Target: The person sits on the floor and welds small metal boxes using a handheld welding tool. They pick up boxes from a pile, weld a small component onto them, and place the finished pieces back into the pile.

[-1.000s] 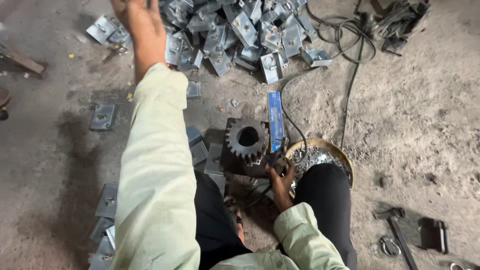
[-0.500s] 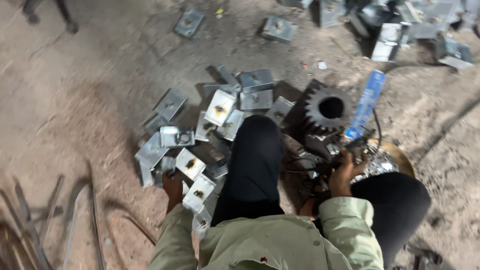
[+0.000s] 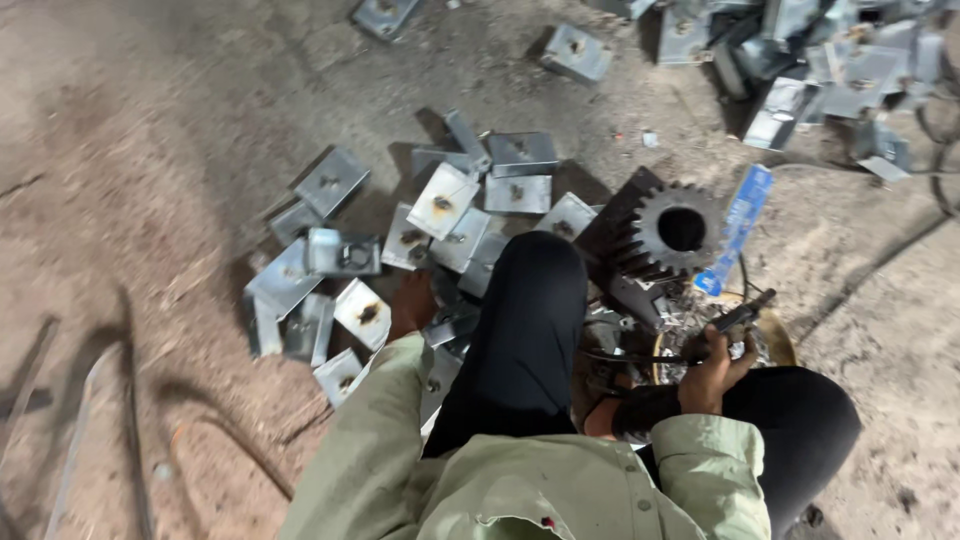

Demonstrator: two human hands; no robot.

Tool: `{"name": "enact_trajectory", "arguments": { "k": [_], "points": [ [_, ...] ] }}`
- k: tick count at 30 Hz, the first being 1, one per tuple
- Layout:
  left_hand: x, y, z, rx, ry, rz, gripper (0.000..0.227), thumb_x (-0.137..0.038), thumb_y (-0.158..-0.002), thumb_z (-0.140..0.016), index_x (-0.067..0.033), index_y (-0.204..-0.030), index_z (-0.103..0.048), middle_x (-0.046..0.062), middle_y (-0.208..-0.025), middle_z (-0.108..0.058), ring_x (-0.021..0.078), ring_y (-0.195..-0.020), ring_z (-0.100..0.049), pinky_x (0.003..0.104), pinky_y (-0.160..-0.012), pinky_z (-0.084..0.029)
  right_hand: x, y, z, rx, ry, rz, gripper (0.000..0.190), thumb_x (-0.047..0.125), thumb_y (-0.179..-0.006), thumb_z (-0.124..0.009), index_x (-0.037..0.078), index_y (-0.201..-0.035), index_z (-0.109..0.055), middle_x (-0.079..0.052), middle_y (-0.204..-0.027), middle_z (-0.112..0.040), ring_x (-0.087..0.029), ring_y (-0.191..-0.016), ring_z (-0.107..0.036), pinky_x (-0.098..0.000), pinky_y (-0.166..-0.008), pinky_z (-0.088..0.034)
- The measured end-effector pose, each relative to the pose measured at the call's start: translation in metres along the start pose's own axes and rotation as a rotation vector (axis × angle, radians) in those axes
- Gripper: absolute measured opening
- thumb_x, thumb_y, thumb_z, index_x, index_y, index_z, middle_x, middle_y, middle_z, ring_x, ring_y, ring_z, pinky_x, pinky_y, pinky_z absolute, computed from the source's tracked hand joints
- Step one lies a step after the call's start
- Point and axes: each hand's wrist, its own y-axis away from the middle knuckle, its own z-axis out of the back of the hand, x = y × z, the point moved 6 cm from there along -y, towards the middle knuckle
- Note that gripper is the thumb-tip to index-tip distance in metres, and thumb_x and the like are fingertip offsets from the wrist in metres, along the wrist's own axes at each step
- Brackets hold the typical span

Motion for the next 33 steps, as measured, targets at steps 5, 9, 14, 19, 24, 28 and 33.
{"name": "enact_trajectory", "arguments": {
  "k": [5, 9, 14, 19, 24, 28, 33],
  "points": [
    [-0.043, -0.042, -0.022, -0.012, -0.436, -0.132, 0.028, -0.021, -0.092, -0.058, -0.0150, -0.117, -0.069, 0.005, -0.132, -0.063, 0.0320, -0.136, -0.049, 0.060, -0.091, -0.046, 0.009, 0.008, 0.011, 0.081, 0.107, 0.058, 0.070, -0.001, -0.091, -0.073, 0.003, -0.151, -0.038, -0.012, -0.117, -0.062, -0.018, -0.099, -0.063, -0.0317, -0.084, -0.054],
    [-0.044, -0.067, -0.018, -0.092, -0.796, -0.048, 0.031, -0.027, -0.098, -0.052, -0.0151, -0.117, -0.074, 0.008, -0.134, -0.064, 0.0299, -0.131, -0.049, 0.058, -0.095, -0.038, 0.027, 0.021, 0.001, 0.116, 0.227, 0.085, 0.074, -0.004, -0.085, -0.071, 0.002, -0.151, -0.036, -0.016, -0.118, -0.063, -0.023, -0.100, -0.067, -0.0338, -0.088, -0.056],
    [-0.026, -0.063, -0.011, 0.233, -0.909, -0.240, 0.031, -0.036, -0.093, -0.057, -0.0220, -0.112, -0.076, -0.001, -0.126, -0.067, 0.0304, -0.134, -0.045, 0.065, -0.095, -0.036, 0.034, 0.033, -0.014, 0.092, 0.296, 0.004, 0.077, -0.003, -0.080, -0.071, 0.001, -0.149, -0.038, -0.020, -0.117, -0.064, -0.024, -0.099, -0.067, -0.0361, -0.085, -0.056],
    [-0.023, -0.029, 0.001, 0.351, -0.768, -0.180, 0.027, -0.031, -0.094, -0.056, -0.0251, -0.110, -0.076, 0.000, -0.113, -0.075, 0.0268, -0.136, -0.048, 0.061, -0.104, -0.038, 0.029, 0.030, -0.018, 0.072, 0.283, -0.011, 0.077, 0.005, -0.082, -0.073, 0.001, -0.150, -0.037, -0.022, -0.121, -0.065, -0.027, -0.106, -0.067, -0.0363, -0.090, -0.056],
    [-0.007, 0.002, 0.034, 0.359, -0.523, 0.003, 0.026, -0.030, -0.095, -0.056, -0.0178, -0.105, -0.077, 0.007, -0.104, -0.076, 0.0301, -0.122, -0.058, 0.056, -0.098, -0.045, 0.022, 0.033, -0.031, 0.024, 0.177, -0.134, 0.079, 0.010, -0.082, -0.073, 0.005, -0.151, -0.036, -0.025, -0.122, -0.062, -0.030, -0.100, -0.065, -0.0372, -0.084, -0.055],
    [0.003, -0.031, 0.064, 0.617, -0.398, 0.143, 0.020, -0.025, -0.095, -0.063, -0.0094, -0.100, -0.073, 0.013, -0.098, -0.073, 0.0337, -0.107, -0.061, 0.052, -0.090, -0.047, 0.024, 0.033, -0.042, 0.030, 0.099, -0.155, 0.083, 0.010, -0.076, -0.073, 0.007, -0.150, -0.034, -0.023, -0.125, -0.060, -0.031, -0.103, -0.065, -0.0397, -0.082, -0.057],
    [-0.076, -0.111, 0.148, -0.013, -0.235, -0.077, 0.021, -0.020, -0.096, -0.071, 0.0011, -0.094, -0.069, 0.021, -0.091, -0.070, 0.0381, -0.088, -0.064, 0.048, -0.079, -0.050, 0.029, 0.031, -0.042, 0.040, 0.119, -0.031, 0.082, 0.013, -0.079, -0.075, 0.006, -0.151, -0.038, -0.024, -0.129, -0.060, -0.032, -0.112, -0.063, -0.0406, -0.092, -0.054]
  ]
}}
